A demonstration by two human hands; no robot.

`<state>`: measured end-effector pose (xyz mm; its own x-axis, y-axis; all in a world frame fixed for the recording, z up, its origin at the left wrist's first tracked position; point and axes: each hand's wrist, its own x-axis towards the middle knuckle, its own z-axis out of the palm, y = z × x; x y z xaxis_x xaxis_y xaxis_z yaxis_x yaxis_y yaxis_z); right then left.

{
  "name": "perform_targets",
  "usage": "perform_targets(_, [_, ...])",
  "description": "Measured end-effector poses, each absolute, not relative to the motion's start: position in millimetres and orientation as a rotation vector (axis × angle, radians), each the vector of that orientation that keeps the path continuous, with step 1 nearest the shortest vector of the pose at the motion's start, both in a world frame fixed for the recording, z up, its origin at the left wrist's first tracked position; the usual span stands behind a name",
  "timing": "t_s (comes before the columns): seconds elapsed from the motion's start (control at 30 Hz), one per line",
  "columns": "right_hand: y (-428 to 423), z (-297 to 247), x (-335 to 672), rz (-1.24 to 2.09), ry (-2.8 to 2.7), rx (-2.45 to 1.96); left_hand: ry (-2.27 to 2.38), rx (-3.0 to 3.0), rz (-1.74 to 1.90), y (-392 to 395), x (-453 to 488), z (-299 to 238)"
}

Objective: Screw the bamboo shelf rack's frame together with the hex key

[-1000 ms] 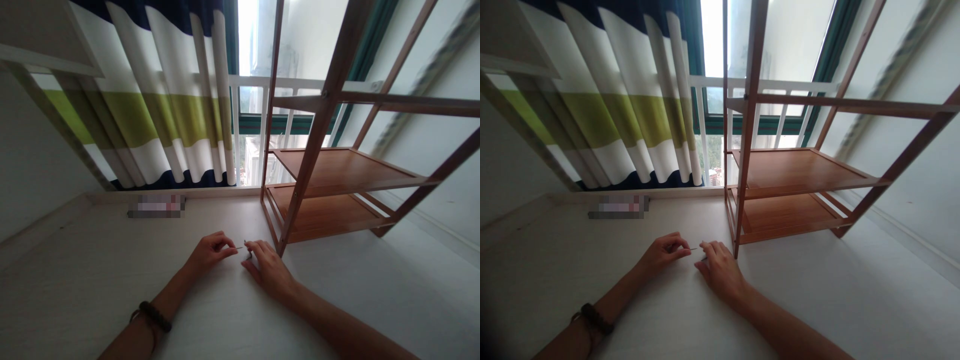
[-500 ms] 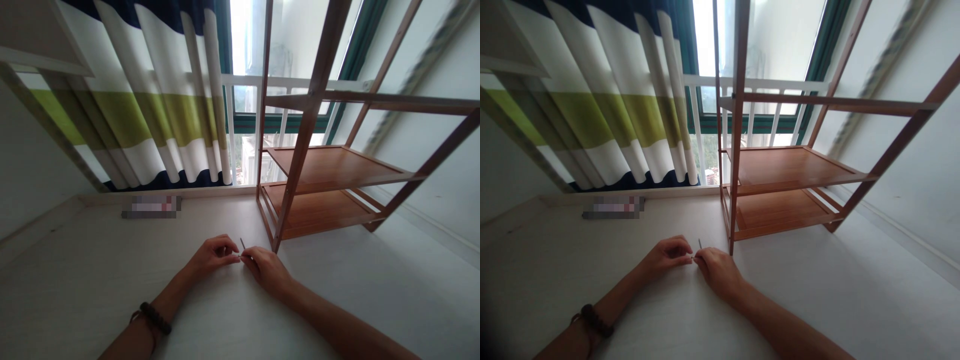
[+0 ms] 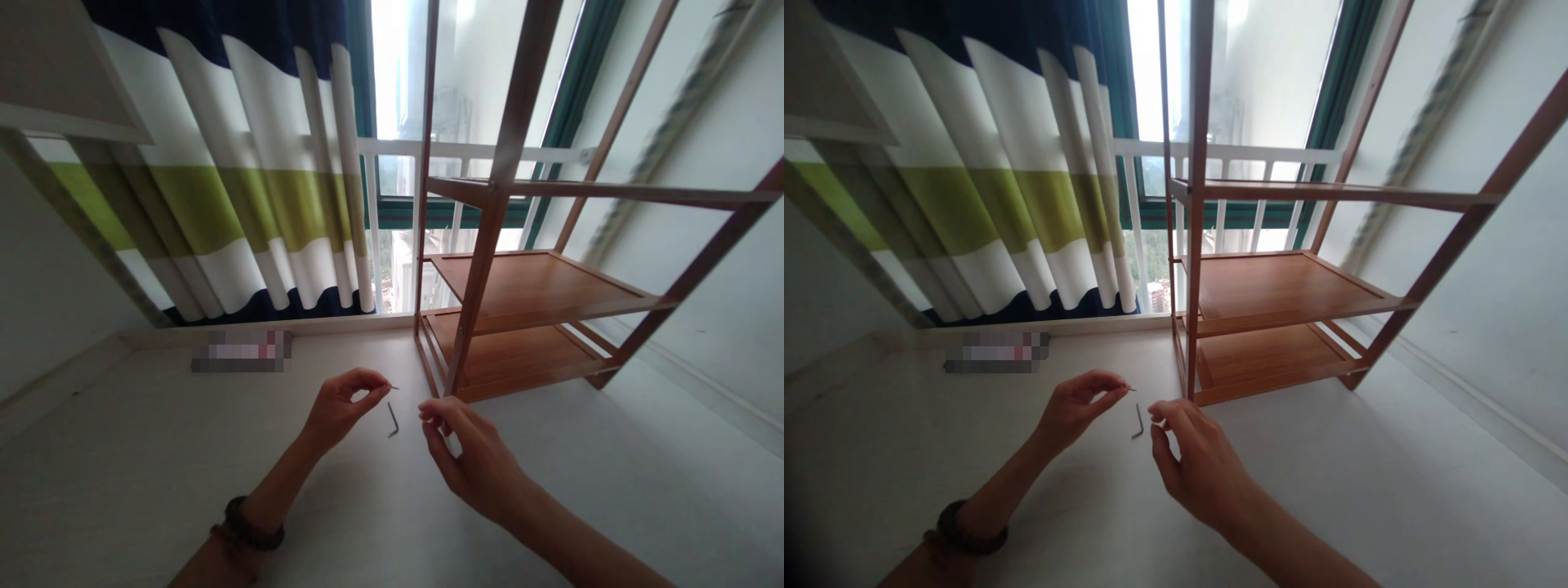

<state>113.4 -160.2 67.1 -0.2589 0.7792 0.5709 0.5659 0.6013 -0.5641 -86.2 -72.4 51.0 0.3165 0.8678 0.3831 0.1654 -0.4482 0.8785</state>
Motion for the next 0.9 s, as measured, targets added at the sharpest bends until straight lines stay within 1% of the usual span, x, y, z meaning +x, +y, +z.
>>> perform_targets(0.1, [-166.8,112.1,126.9,0.121,-1.938,-0.994,0.843,1.812,1.35,-71.3,-71.3,78.0])
perform_targets(0.27, [-151.2,178.2,150.0,-0.344,-1.934,-0.92,0.808,1.829,1.519,-56.3,-52.3,129.4])
perform_targets(0.43, [-123.0,234.0,166.1,-0.588,-1.873,-0.931,0.777,1.795,1.682,-17.8,-40.3,184.5])
perform_targets(0.57, [-118.4,273.4,174.3,-0.563,-1.968,-1.054,0.755,1.846,1.7,16.9,-31.3,214.7])
perform_targets(0.73, [-116.7,314.5,184.9,-0.473,-2.056,-1.179,0.69,1.811,1.7,56.5,-19.4,224.1])
perform_targets(0.83, [-91.6,337.1,190.4,-0.447,-2.129,-1.236,0.675,1.733,1.715,75.2,-12.5,225.3])
perform_targets(0.9, [-59.4,348.1,192.3,-0.408,-2.223,-1.333,0.661,1.663,1.729,85.3,-8.4,228.0])
